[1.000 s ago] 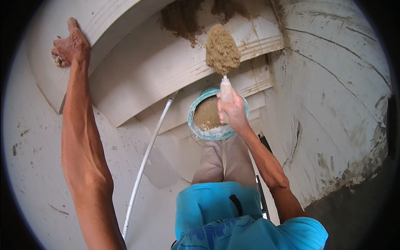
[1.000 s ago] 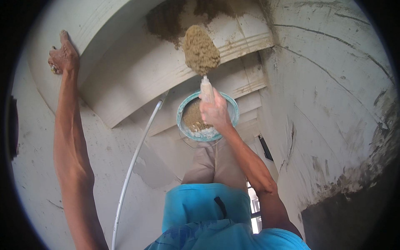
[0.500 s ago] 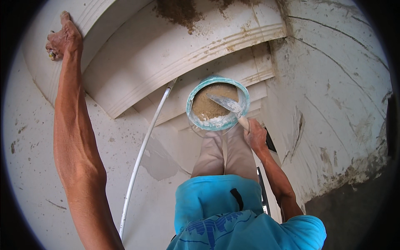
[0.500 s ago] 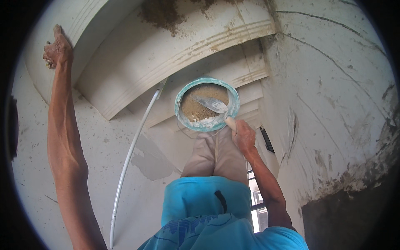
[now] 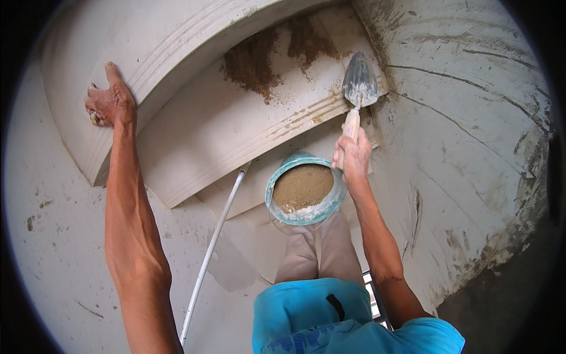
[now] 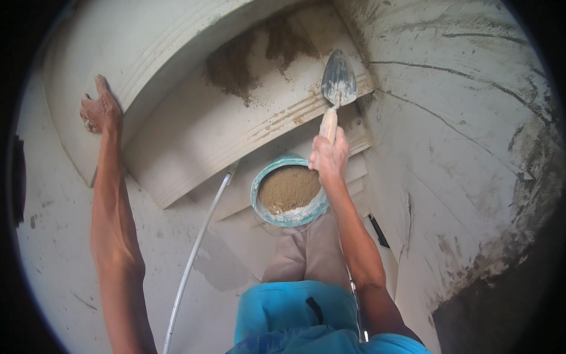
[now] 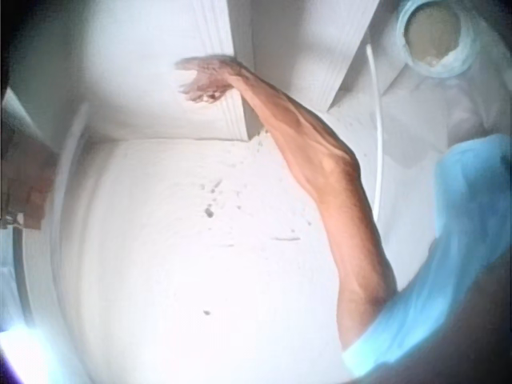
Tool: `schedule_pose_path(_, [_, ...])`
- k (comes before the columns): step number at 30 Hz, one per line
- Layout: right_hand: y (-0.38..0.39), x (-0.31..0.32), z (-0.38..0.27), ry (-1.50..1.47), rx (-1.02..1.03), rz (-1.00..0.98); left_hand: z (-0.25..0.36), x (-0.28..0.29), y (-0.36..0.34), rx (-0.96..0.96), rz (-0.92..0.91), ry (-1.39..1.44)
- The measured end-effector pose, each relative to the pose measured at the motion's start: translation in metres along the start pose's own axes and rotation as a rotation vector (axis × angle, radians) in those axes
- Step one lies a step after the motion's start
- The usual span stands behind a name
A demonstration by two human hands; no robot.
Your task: The person applies cement mixture to the corner and underside of concrete stairs using a trowel, then brushes away debris from the steps with a broom.
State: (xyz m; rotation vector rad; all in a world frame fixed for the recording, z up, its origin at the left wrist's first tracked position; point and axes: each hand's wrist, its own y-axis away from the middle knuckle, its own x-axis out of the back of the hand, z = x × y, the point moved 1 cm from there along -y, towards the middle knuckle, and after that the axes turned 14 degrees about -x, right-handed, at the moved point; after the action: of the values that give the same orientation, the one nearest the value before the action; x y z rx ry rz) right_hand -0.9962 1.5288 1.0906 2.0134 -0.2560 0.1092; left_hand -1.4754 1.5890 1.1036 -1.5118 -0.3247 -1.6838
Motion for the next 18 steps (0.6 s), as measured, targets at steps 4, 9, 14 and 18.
schedule_pose_path(4, [-0.029, -0.036, -0.012, -0.160, -0.064, -0.055, 0.001, 0.002, 0.001, 0.006, -0.006, 0.009])
schedule_pose_path(9, [-0.024, -0.070, -0.024, -0.120, -0.103, -0.181, 0.001, 0.002, 0.001, 0.012, -0.013, -0.017])
schedule_pose_path(14, [-0.017, -0.062, -0.024, 0.108, 0.067, -0.013, -0.003, -0.001, 0.001, 0.007, 0.003, -0.023])
schedule_pose_path(18, [-0.047, -0.035, -0.037, 0.556, 0.836, 0.365, -0.002, -0.003, 0.000, 0.017, 0.000, -0.034])
